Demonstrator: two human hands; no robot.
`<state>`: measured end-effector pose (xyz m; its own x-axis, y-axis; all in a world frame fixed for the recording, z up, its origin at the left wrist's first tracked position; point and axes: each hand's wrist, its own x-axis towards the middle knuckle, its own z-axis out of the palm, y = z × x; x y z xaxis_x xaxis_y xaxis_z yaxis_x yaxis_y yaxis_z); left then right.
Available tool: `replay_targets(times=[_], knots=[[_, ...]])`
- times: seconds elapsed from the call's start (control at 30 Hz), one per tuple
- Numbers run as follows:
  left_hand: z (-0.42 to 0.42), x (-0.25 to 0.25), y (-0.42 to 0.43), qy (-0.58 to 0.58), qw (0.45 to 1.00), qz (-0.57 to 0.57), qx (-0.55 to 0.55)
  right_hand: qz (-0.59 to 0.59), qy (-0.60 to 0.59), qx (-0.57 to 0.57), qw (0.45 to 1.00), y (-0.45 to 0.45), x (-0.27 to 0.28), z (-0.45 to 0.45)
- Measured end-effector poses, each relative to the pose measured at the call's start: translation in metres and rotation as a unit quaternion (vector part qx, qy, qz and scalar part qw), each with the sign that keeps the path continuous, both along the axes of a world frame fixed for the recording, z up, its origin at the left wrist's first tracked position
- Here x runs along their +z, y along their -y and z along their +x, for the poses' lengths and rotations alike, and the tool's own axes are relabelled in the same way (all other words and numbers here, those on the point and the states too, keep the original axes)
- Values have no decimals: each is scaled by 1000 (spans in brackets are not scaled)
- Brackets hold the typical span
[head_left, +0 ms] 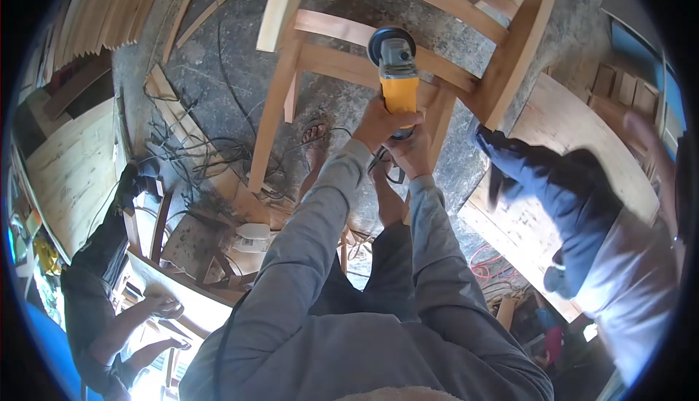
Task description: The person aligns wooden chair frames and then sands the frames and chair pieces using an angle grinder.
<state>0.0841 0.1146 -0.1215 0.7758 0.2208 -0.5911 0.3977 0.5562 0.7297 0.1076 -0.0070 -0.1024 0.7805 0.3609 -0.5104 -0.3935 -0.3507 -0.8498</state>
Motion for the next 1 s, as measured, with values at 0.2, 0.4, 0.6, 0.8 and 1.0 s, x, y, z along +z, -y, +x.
replay_targets(times=[0.2, 0.4, 0.6, 0.8, 1.0], knots=[[20, 18, 46, 19, 1000, -8, -23, -122, 71, 20, 990, 46, 15, 8], [38, 29, 67, 10, 997, 20, -68, -195, 52, 8, 979, 74, 16, 16], [43, 8, 89, 22, 993, 45, -107, -190, 105, -20, 976, 95, 2, 10], [49, 9, 91, 26, 991, 34, -126, -162, 88, -29, 983, 101, 5, 13], [28, 12, 59, 27, 998, 29, -44, -179, 148, 26, 972, 71, -4, 5]])
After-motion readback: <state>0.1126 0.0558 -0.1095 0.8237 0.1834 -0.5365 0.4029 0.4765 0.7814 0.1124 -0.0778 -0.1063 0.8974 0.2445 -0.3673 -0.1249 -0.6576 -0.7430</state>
